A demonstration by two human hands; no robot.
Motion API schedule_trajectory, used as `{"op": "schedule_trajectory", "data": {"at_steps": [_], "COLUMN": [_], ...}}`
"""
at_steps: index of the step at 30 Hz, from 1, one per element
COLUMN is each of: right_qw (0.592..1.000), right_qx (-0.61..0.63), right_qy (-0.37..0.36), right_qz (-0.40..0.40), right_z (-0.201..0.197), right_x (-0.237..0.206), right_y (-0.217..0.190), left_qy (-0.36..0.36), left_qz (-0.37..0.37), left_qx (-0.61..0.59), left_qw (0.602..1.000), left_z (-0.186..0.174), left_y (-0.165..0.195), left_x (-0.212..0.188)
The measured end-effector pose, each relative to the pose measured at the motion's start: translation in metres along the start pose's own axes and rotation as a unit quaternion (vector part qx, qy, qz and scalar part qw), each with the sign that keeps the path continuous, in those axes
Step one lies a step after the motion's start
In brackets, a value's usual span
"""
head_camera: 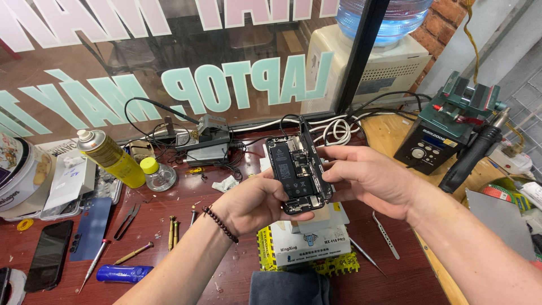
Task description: The person repairs a disassembled smartphone on a repair bench, using a screwdriver to work on internal components inside the open phone body. They then lift the phone, press the screen assembly into place, and press along the edges to close the device.
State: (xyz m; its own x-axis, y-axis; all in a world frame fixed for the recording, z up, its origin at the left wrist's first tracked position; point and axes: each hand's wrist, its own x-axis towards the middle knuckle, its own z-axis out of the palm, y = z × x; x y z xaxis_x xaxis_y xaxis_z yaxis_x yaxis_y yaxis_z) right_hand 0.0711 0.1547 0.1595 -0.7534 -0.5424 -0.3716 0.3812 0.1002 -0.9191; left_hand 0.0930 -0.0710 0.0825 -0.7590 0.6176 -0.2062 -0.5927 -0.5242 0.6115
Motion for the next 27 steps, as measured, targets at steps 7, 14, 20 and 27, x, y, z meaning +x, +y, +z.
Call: {"op": "schedule_trajectory", "data": {"at_steps": [7, 14, 20, 27], "right_qw": [1.000, 1.000, 0.999, 0.996], "right_qx": [-0.013, -0.017, -0.010, 0.005], "right_qy": [0.000, 0.000, -0.020, -0.046], "right_qz": [-0.010, -0.012, -0.024, -0.070], "right_z": [-0.0007, -0.0050, -0.0075, -0.0101], "right_x": [0.0019, 0.0074, 0.0062, 0.0064], "right_y": [0.0011, 0.0008, -0.0017, 0.0029], "left_qy": [0.005, 0.040, 0.036, 0.022], "left_qz": [-0.010, 0.003, 0.016, 0.038], "left_qx": [-0.003, 0.023, 0.046, 0.063], "left_qw": [1.000, 0.999, 0.998, 0.997], "left_z": [-0.0037, -0.0046, -0.0031, -0.0041], "left_y": [0.0014, 0.0012, 0.0049, 0.0073], "left_x": [0.0002, 0.0068, 0.0066, 0.0060]}}
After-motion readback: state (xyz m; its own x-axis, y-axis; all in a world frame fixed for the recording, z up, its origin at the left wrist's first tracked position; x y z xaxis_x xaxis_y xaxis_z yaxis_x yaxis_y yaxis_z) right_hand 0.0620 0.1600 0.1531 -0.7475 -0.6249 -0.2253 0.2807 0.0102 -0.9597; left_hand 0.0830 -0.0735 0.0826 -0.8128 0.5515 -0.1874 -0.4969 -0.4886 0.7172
